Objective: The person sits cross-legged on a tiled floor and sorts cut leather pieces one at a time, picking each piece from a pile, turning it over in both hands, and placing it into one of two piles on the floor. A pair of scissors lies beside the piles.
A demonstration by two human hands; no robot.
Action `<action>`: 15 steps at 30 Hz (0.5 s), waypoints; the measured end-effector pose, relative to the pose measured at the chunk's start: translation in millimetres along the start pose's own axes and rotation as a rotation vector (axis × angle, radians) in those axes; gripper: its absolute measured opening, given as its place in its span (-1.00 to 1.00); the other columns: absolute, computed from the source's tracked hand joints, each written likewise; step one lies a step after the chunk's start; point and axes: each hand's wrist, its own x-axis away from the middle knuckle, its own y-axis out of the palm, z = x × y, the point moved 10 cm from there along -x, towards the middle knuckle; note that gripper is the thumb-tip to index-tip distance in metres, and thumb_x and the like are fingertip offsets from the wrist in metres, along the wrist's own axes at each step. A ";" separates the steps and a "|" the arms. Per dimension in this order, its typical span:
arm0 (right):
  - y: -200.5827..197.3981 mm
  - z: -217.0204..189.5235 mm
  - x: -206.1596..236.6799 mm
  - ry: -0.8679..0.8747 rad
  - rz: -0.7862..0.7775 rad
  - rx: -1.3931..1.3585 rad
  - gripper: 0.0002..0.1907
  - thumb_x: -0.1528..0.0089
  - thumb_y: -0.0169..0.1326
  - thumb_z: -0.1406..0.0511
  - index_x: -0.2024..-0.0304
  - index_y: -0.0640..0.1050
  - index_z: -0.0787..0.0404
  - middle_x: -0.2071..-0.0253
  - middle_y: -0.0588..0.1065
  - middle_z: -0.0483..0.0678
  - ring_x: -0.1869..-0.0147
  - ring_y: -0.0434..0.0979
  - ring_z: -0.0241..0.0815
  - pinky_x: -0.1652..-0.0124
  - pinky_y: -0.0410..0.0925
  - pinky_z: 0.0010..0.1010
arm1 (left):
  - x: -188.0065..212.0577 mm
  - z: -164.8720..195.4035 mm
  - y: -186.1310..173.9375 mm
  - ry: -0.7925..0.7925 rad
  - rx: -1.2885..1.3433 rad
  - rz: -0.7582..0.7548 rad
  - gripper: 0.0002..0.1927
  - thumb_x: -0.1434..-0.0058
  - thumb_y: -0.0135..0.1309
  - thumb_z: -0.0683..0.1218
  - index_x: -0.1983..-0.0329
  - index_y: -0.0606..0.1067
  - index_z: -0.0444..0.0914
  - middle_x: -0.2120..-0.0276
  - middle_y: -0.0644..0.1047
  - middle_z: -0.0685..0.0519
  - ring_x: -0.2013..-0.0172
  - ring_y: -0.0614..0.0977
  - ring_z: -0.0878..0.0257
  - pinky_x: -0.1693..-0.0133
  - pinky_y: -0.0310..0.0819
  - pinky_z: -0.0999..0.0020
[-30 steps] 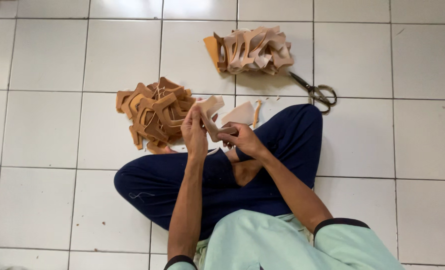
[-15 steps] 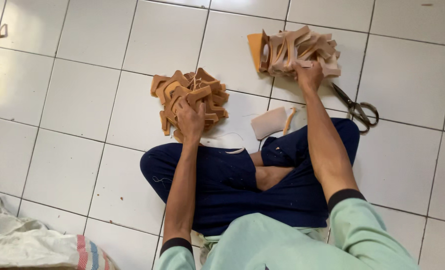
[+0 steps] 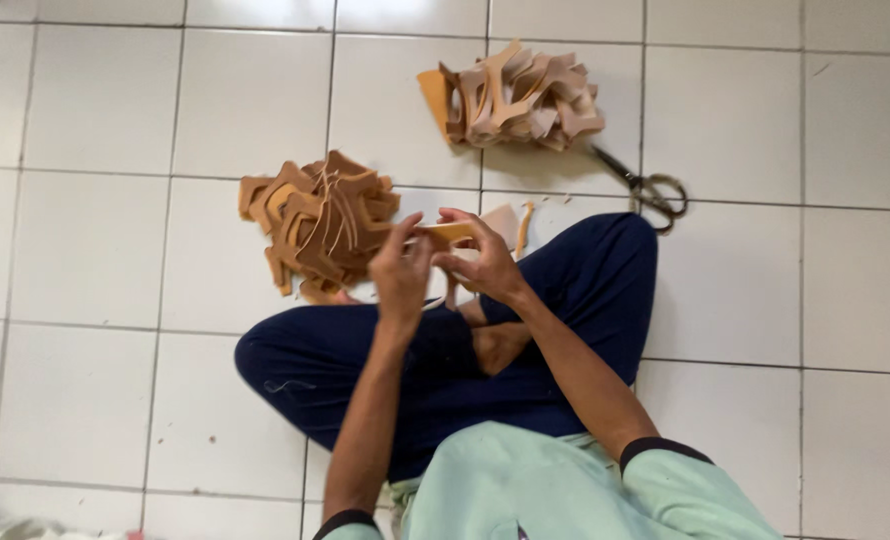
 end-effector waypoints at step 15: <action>27.0 58.0 36.0 0.542 -0.086 -0.809 -0.62 -0.43 0.11 0.07 0.15 0.56 0.30 0.28 0.54 -0.09 0.27 0.51 -0.34 0.23 0.40 -0.50 | 71.6 9.5 47.3 -0.601 1.083 -0.345 -0.59 -0.42 0.04 0.03 -0.12 0.52 -0.39 0.02 0.56 0.07 -0.03 0.51 0.26 -0.13 0.39 0.26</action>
